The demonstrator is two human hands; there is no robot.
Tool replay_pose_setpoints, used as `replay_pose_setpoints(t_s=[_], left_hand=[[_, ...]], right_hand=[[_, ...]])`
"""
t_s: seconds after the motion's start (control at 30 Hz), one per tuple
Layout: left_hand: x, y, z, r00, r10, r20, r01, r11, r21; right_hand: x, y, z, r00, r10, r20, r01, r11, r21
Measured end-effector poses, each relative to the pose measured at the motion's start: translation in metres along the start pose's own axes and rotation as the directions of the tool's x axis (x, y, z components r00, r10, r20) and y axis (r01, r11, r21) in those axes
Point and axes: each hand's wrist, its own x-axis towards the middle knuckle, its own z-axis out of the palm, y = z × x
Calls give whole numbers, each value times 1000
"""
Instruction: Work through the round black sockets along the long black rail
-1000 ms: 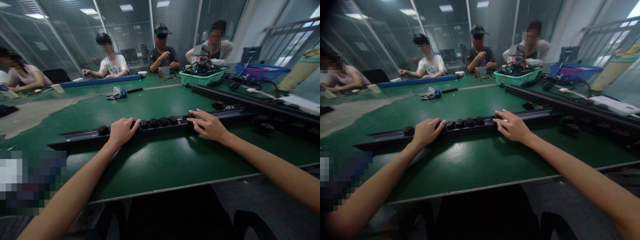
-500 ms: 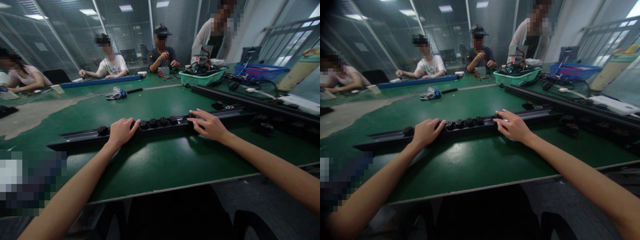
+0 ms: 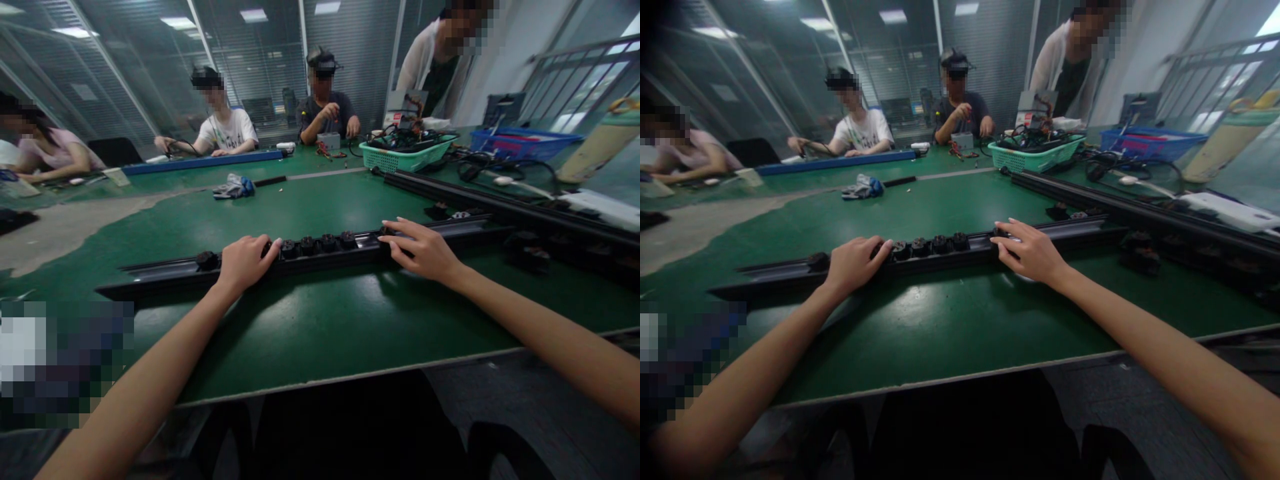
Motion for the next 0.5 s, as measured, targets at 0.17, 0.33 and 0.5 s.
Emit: replay_pose_setpoints(t_s=[0.17, 0.33, 0.5], left_hand=[[0, 0, 0, 1000, -1, 2, 1, 1000, 1], [0, 0, -1, 1000, 1, 6, -1, 1000, 8], [0, 1, -2, 1000, -2, 10, 2, 1000, 5]], right_hand=[[2, -1, -1, 1000, -3, -14, 4, 1000, 8], [1, -1, -1, 1000, -8, -17, 8, 1000, -9], [1, 0, -1, 1000, 2, -15, -2, 1000, -8]])
